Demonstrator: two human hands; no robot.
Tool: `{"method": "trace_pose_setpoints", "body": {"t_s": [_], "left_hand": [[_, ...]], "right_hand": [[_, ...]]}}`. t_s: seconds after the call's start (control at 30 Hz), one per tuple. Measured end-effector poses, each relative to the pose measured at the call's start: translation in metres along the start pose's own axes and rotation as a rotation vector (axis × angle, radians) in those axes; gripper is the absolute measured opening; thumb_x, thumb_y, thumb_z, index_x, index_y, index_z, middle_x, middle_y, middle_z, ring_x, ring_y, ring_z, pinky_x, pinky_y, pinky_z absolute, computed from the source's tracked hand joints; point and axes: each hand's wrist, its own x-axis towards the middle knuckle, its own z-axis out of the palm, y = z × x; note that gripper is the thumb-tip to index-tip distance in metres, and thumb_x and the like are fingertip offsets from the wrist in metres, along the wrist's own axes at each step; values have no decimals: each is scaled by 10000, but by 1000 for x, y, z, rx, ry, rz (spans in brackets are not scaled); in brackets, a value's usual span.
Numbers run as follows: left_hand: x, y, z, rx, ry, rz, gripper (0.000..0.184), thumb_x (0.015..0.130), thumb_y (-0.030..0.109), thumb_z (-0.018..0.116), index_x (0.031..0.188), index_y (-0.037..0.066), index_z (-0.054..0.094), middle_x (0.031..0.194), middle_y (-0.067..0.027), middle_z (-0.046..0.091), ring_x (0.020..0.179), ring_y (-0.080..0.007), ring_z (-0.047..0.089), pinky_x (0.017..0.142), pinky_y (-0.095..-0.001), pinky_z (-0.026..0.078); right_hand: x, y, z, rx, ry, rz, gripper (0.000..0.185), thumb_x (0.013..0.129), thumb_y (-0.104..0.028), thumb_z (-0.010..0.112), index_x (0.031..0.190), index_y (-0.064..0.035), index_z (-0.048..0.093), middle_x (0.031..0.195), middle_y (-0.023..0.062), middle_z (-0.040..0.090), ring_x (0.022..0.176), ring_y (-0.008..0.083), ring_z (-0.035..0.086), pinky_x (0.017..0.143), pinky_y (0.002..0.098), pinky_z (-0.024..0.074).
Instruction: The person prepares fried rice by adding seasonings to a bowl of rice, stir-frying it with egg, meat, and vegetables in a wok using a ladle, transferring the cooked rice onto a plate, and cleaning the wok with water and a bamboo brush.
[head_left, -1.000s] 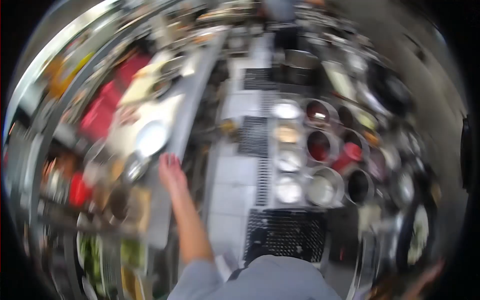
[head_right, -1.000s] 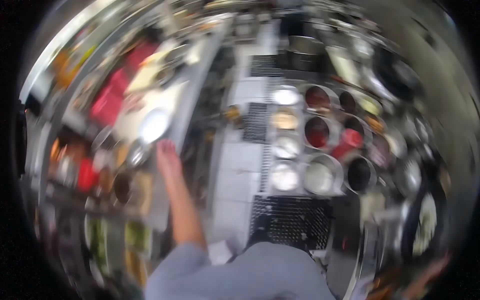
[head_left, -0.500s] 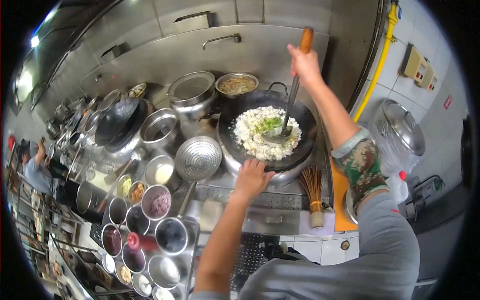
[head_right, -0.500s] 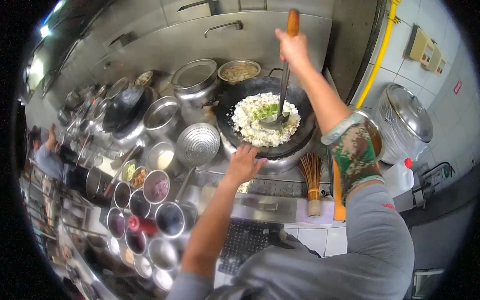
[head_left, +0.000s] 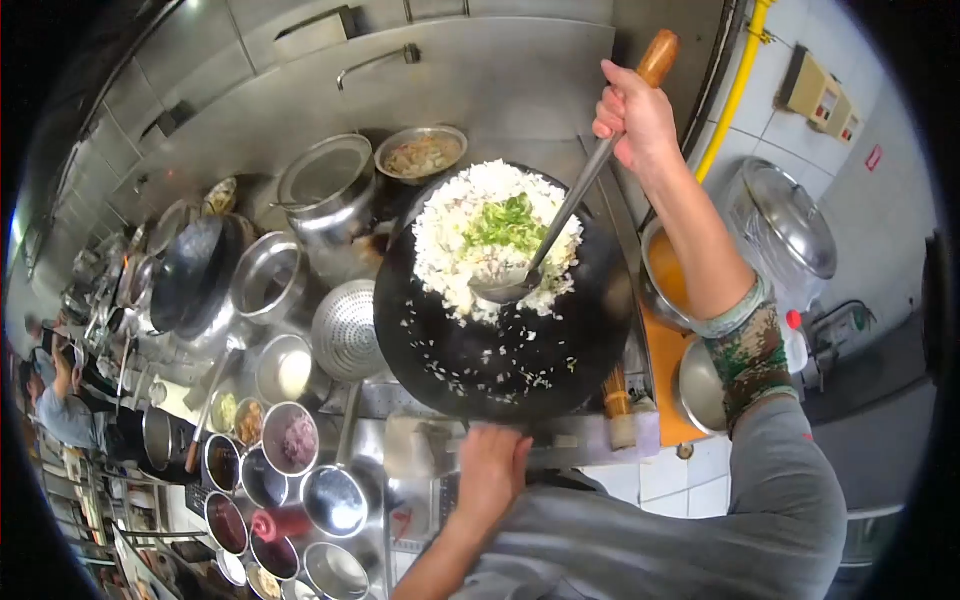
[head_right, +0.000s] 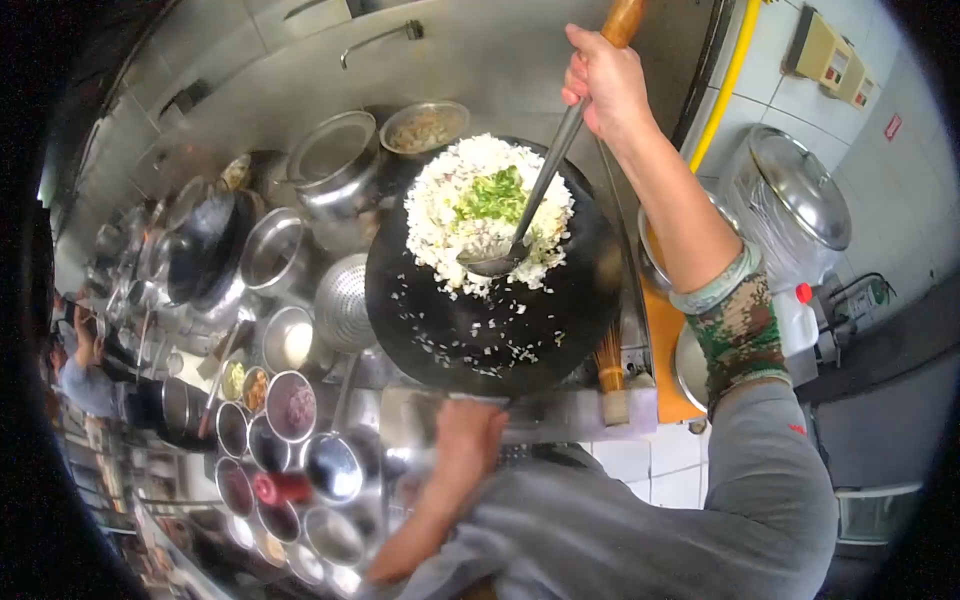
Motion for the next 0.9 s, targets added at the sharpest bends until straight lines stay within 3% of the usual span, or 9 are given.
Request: {"method": "trace_pose_setpoints", "body": {"t_s": [0.1,0.2,0.4,0.57,0.7,0.73,0.8,0.83,0.9], "left_hand": [[59,15,-39,-60,121,21,107,815,130,654,841,44,595,804,-146,558,792,-348,521,726,-451,403],[59,-18,12,-42,142,3,114,818,140,645,853,48,589,825,-139,556,820,-344,515,717,-455,399],[-11,-15,3,-117,144,58,140,764,146,686,847,62,613,802,-129,564,800,-355,532,693,-474,414],[60,-44,13,-60,103,-31,114,796,112,647,893,65,608,880,-112,567,892,-338,524,738,-446,413],[56,-40,16,-88,118,21,253,820,66,621,1072,47,617,1072,-161,612,1106,-352,534,935,-427,427],[31,-30,5,-231,-3,-34,274,831,77,615,1103,45,606,1124,-166,604,1127,-352,534,955,-428,426],[-46,-28,-3,-495,-287,-188,315,857,100,612,1166,46,585,1149,-151,613,1075,-351,570,950,-419,435],[-72,-28,-8,-667,-622,-555,317,893,199,587,1186,81,612,1169,-173,611,1125,-346,559,970,-410,434],[-151,-74,60,-469,-951,-506,379,916,298,549,1211,63,586,1110,-166,630,1033,-295,606,928,-411,453]], "right_hand": [[-10,6,31,-114,39,49,307,856,-189,642,665,-153,404,523,-54,314,423,82,298,409,283,293],[-28,29,68,-331,92,-30,297,852,-190,646,672,-127,419,523,-48,342,388,93,314,381,284,297],[-31,0,39,-109,-121,-37,334,865,-220,652,665,-126,402,495,-44,324,368,88,306,365,276,285],[-26,-35,32,-70,-176,-140,333,852,-244,668,669,-126,416,496,-45,358,365,82,311,372,271,291],[-29,50,22,-77,16,-138,327,861,-198,654,679,-128,393,487,-41,352,345,92,318,347,279,259],[-18,63,10,1,-239,-45,321,860,-204,657,694,-125,393,491,-46,339,354,89,311,352,280,267],[2,43,28,-101,-196,29,353,878,-223,636,643,-143,385,485,-50,304,365,83,290,368,264,263],[12,32,31,-90,-218,1,360,859,-199,653,643,-136,372,497,-60,314,375,78,295,366,264,266],[17,35,27,-59,-162,-60,391,893,-220,614,614,-147,350,479,-56,271,370,76,269,376,263,258]]}}
